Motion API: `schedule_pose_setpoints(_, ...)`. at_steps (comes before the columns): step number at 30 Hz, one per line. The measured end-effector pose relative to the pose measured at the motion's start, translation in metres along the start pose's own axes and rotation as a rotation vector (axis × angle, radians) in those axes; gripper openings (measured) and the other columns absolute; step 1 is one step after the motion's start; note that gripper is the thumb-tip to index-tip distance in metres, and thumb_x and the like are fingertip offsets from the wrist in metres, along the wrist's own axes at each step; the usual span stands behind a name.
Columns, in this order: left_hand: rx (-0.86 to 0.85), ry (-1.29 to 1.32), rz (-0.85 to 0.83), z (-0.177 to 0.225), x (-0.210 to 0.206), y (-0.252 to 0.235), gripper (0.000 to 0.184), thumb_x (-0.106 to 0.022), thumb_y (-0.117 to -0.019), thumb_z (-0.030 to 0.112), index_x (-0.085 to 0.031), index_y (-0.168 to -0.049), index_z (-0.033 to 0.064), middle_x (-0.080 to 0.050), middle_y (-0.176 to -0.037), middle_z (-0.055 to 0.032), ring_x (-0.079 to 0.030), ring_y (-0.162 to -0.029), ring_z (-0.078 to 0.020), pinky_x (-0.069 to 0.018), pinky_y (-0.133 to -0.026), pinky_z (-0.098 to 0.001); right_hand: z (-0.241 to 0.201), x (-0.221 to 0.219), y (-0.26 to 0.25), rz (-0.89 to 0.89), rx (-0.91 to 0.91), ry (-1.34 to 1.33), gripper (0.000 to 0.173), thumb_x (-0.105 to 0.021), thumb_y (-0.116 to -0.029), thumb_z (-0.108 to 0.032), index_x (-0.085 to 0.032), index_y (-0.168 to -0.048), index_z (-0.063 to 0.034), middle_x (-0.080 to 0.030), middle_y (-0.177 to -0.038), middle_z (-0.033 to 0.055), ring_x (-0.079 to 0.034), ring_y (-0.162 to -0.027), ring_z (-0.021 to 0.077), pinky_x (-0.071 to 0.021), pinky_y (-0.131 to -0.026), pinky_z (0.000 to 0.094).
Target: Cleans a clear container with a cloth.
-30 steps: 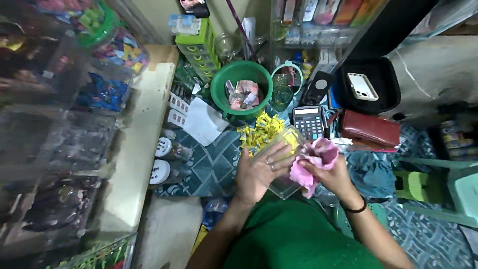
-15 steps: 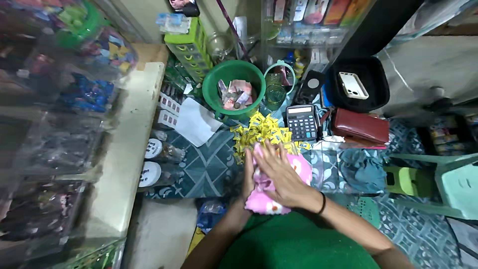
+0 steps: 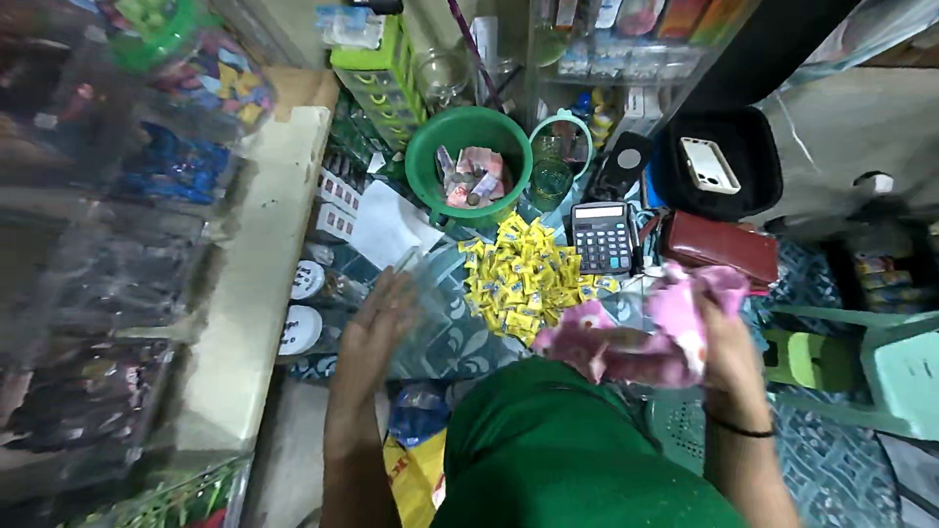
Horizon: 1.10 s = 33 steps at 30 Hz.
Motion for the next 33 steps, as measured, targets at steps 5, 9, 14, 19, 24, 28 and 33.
schedule_pose_setpoints(5,0.010,-0.869,-0.013,-0.068,-0.034,-0.032,0.063,-0.049,-0.1013,0.005,-0.023,-0.157,-0.0066,-0.027,-0.160,-0.0325,-0.031,-0.145,-0.0519,-0.0253,-0.117,-0.0659,-0.025,0.083,0.009,-0.020,0.483,-0.571,0.025,-0.063,-0.0985,-0.025,-0.070,-0.120,-0.0150,-0.072,-0.121,-0.0043,-0.065,-0.115,0.0075,-0.0502,-0.103,0.0231)
schedule_pose_setpoints(9,-0.055,-0.897,-0.004,-0.103,-0.048,-0.039,0.094,-0.069,-0.0940,0.043,-0.021,-0.158,-0.0068,-0.020,-0.162,-0.0328,-0.020,-0.148,-0.0551,-0.0159,-0.116,-0.0728,0.065,0.258,-0.044,-0.623,0.727,-0.485,0.039,-0.043,-0.1083,-0.030,-0.048,-0.142,-0.0114,-0.059,-0.138,-0.0050,-0.054,-0.128,0.0015,-0.0442,-0.106,0.0198)
schedule_pose_setpoints(14,-0.055,-0.826,-0.027,-0.074,-0.047,-0.040,0.107,-0.075,-0.0871,0.047,-0.017,-0.158,-0.0082,-0.010,-0.161,-0.0392,-0.011,-0.149,-0.0584,-0.0105,-0.117,-0.0727,-0.010,0.128,0.024,0.295,0.625,-0.519,0.039,-0.048,-0.1040,-0.043,-0.064,-0.125,-0.0138,-0.069,-0.119,-0.0070,-0.061,-0.116,0.0023,-0.0449,-0.105,0.0205)
schedule_pose_setpoints(19,-0.245,-0.515,-0.093,-0.015,-0.092,-0.039,0.064,-0.054,-0.1037,0.032,-0.036,-0.153,-0.0057,-0.033,-0.158,-0.0293,-0.040,-0.143,-0.0453,-0.0368,-0.113,-0.0587,0.033,0.075,0.004,0.149,0.233,-0.248,0.044,-0.055,-0.1002,-0.050,-0.054,-0.120,-0.0104,-0.073,-0.101,-0.0064,-0.070,-0.092,0.0043,-0.0603,-0.082,0.0271)
schedule_pose_setpoints(24,-0.253,-0.253,-0.523,0.014,-0.177,-0.038,0.054,-0.050,-0.1063,0.025,-0.041,-0.152,-0.0011,-0.046,-0.154,-0.0206,-0.047,-0.141,-0.0295,-0.0384,-0.117,-0.0456,0.086,0.006,-0.010,-0.331,-0.019,0.421,0.064,-0.056,-0.1036,-0.028,-0.034,-0.154,0.0061,-0.060,-0.136,0.0235,-0.064,-0.118,0.0213,-0.0529,-0.101,0.0385)
schedule_pose_setpoints(28,-0.242,-0.241,-0.793,0.013,-0.228,-0.042,0.048,-0.041,-0.1089,0.018,-0.039,-0.153,-0.0027,-0.047,-0.151,-0.0230,-0.050,-0.138,-0.0299,-0.0374,-0.117,-0.0418,0.103,-0.028,-0.019,-0.343,-0.278,0.556,0.031,-0.061,-0.0961,-0.016,-0.062,-0.114,0.0094,-0.068,-0.095,0.0199,-0.068,-0.087,0.0280,-0.0547,-0.084,0.0488)
schedule_pose_setpoints(33,-0.162,-0.158,-0.867,0.016,-0.259,-0.051,0.051,-0.039,-0.1101,0.019,-0.031,-0.156,-0.0027,-0.042,-0.155,-0.0248,-0.047,-0.141,-0.0309,-0.0345,-0.119,-0.0408,0.092,-0.012,-0.014,-0.232,-0.033,0.737,0.032,-0.063,-0.0940,-0.009,-0.064,-0.117,0.0136,-0.070,-0.101,0.0291,-0.069,-0.096,0.0416,-0.0521,-0.090,0.0590)
Point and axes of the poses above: each hand's wrist, its own y-axis away from the middle knuckle, its own x-axis out of the back of the hand, z = x × y, the point moved 1 cm from there along -y, towards the middle knuckle
